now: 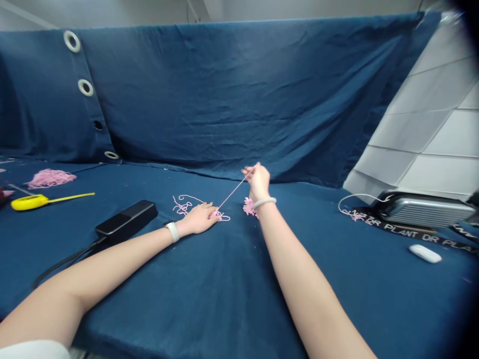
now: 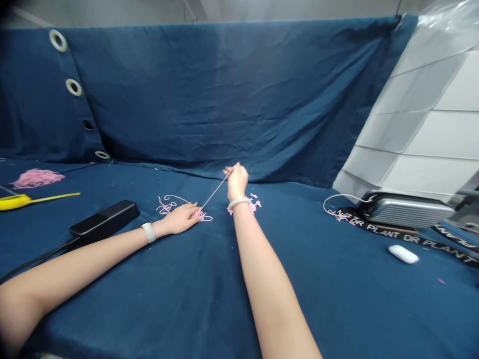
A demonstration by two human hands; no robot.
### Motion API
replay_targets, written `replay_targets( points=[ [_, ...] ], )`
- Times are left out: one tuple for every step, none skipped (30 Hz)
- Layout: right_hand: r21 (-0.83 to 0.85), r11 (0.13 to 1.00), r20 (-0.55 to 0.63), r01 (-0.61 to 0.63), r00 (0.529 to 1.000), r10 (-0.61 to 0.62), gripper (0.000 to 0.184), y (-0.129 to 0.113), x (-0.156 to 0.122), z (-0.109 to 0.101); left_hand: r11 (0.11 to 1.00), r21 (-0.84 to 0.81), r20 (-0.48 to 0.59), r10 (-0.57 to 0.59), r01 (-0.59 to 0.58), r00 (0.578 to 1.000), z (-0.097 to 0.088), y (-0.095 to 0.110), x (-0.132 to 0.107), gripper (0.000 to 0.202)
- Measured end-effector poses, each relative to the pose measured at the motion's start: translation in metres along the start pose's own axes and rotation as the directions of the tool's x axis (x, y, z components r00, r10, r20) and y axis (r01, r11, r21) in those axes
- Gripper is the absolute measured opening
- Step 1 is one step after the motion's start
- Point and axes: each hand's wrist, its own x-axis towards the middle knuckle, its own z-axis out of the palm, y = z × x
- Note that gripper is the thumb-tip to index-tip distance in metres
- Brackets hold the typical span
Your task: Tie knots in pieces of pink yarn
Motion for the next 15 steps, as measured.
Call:
replay_targets(
  points=[
    [0.063, 0.998, -0.037, -0.026, 0.999, 0.029, 0.035, -0.012, 0.006, -0.006, 1.0, 0.0, 0.007, 0.0, 0.0, 1.0, 0.0, 0.0, 0.0, 0.052],
    [0.118, 0.992, -0.068, -0.041, 0.997, 0.049, 0.034, -0.024, 0.011, -0.013, 1.0, -0.001, 0.013, -0.001, 0.001, 1.0, 0.001, 0.0, 0.001, 0.053],
    [0.197, 0.979, -0.101, -0.055, 0.992, 0.076, 0.032, -0.036, 0.015, -0.022, 1.0, -0.002, 0.018, -0.002, 0.002, 1.0, 0.001, -0.001, 0.001, 0.053],
    [0.402, 0.912, -0.137, -0.081, 0.98, 0.147, 0.029, -0.048, 0.016, -0.031, 1.0, -0.003, 0.02, -0.004, 0.004, 1.0, 0.002, -0.001, 0.001, 0.054],
    [0.539, 0.837, -0.126, -0.091, 0.974, 0.187, 0.027, -0.059, 0.017, -0.041, 1.0, -0.006, 0.02, -0.005, 0.005, 1.0, 0.002, -0.001, 0.001, 0.054],
    [0.615, 0.784, -0.103, -0.086, 0.977, 0.187, 0.026, -0.069, 0.016, -0.05, 1.0, -0.01, 0.017, -0.007, 0.007, 1.0, 0.002, -0.001, 0.001, 0.055],
    [0.653, 0.754, -0.081, -0.073, 0.983, 0.165, 0.026, -0.078, 0.015, -0.058, 1.0, -0.014, 0.006, -0.013, 0.013, 1.0, 0.002, 0.0, -0.001, 0.056],
    [0.665, 0.744, -0.059, -0.061, 0.989, 0.134, 0.025, -0.086, 0.012, -0.065, 1.0, -0.018, -0.014, -0.023, 0.022, 1.0, 0.0, 0.002, -0.002, 0.058],
    [0.664, 0.746, -0.038, -0.053, 0.994, 0.104, 0.022, -0.093, 0.009, -0.069, 0.999, -0.022, -0.044, -0.034, 0.033, 0.998, -0.002, 0.004, -0.003, 0.06],
    [0.655, 0.754, -0.017, -0.049, 0.997, 0.079, 0.02, -0.099, 0.006, -0.072, 0.999, -0.024, -0.079, -0.042, 0.04, 0.996, -0.005, 0.008, -0.004, 0.062],
    [0.64, 0.766, 0.01, -0.053, 0.998, 0.06, 0.018, -0.104, 0.002, -0.071, 0.999, -0.021, -0.116, -0.046, 0.044, 0.992, -0.01, 0.013, -0.005, 0.066],
    [0.622, 0.78, 0.04, -0.064, 0.998, 0.05, 0.016, -0.108, -0.002, -0.069, 0.999, -0.032, -0.151, -0.043, 0.039, 0.988, -0.015, 0.02, -0.004, 0.068],
    [0.6, 0.795, 0.075, -0.082, 0.996, 0.046, 0.015, -0.11, -0.005, -0.065, 0.998, -0.058, -0.177, -0.037, 0.028, 0.984, -0.022, 0.028, -0.002, 0.071],
    [0.578, 0.81, 0.113, -0.105, 0.992, 0.048, 0.015, -0.113, -0.008, -0.06, 0.995, -0.1, -0.199, -0.034, 0.015, 0.979, -0.029, 0.038, 0.002, 0.073],
    [0.556, 0.821, 0.151, -0.131, 0.987, 0.055, 0.015, -0.114, -0.011, -0.055, 0.97, -0.245, -0.233, -0.056, -0.003, 0.971, -0.036, 0.049, 0.006, 0.075]
  ],
)
